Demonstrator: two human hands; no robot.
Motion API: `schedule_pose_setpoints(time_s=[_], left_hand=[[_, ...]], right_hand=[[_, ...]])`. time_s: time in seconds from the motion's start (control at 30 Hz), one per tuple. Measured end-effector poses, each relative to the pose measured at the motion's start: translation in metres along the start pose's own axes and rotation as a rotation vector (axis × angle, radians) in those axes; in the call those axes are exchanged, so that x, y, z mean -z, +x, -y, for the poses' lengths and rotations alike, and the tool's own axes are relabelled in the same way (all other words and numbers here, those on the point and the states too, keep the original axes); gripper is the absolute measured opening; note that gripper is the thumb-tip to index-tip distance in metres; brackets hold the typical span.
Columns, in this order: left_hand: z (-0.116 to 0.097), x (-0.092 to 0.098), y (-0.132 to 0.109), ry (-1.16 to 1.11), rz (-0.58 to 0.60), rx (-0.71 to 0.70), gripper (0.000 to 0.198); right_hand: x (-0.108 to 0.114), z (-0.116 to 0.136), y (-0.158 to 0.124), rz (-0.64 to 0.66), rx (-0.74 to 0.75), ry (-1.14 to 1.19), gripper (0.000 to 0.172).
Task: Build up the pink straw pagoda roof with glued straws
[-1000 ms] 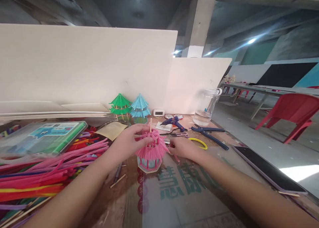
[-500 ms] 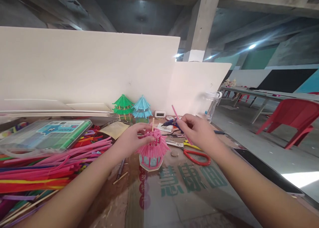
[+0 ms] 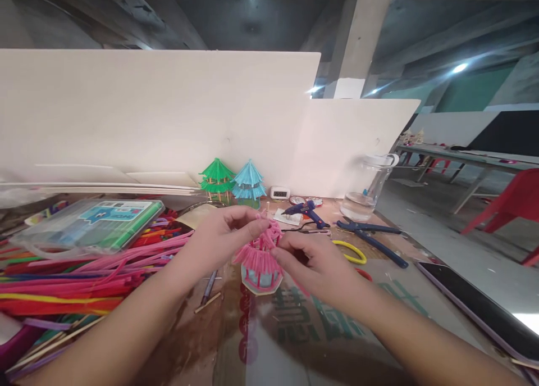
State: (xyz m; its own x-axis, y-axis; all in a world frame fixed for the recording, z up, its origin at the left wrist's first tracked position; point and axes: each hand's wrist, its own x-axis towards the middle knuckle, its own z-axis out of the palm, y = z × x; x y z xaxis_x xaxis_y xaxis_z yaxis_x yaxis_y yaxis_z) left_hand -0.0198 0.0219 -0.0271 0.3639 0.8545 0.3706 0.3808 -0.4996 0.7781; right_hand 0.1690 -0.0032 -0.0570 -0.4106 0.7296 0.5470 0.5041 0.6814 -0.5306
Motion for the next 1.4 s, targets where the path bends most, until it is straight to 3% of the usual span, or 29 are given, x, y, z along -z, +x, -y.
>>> schedule_pose_setpoints(time_s=[0.23, 0.4, 0.47, 0.53, 0.67, 0.8, 1.17, 1.4], left_hand=[[-0.007, -0.013, -0.004, 0.033, -0.035, -0.06, 0.022], [0.003, -0.002, 0.004, 0.235, -0.243, -0.032, 0.03], [0.013, -0.001, 0.01, 0.286, -0.264, -0.053, 0.035], [0.024, -0.004, 0.013, 0.242, -0.208, -0.023, 0.047], [0.042, -0.014, 0.016, -0.022, 0.038, 0.089, 0.064], [0.048, -0.016, 0.014, -0.1, 0.207, 0.057, 0.08], [0.033, -0.023, 0.009, -0.052, 0.173, 0.042, 0.071], [0.037, -0.023, 0.008, -0.004, 0.173, 0.036, 0.07]], right_hand=[[0.003, 0.0, 0.001, -0.012, -0.035, 0.017, 0.027], [0.011, -0.004, 0.006, -0.07, -0.056, -0.017, 0.029], [0.012, -0.009, 0.008, -0.079, -0.066, -0.051, 0.029], [0.01, -0.014, 0.009, -0.072, -0.074, -0.094, 0.03], [0.007, -0.021, 0.009, -0.066, -0.093, -0.119, 0.029], [0.007, -0.02, 0.009, -0.076, -0.094, -0.119, 0.028], [0.004, -0.011, 0.006, -0.047, -0.061, -0.165, 0.03], [0.002, -0.011, 0.006, -0.071, -0.096, -0.172, 0.029]])
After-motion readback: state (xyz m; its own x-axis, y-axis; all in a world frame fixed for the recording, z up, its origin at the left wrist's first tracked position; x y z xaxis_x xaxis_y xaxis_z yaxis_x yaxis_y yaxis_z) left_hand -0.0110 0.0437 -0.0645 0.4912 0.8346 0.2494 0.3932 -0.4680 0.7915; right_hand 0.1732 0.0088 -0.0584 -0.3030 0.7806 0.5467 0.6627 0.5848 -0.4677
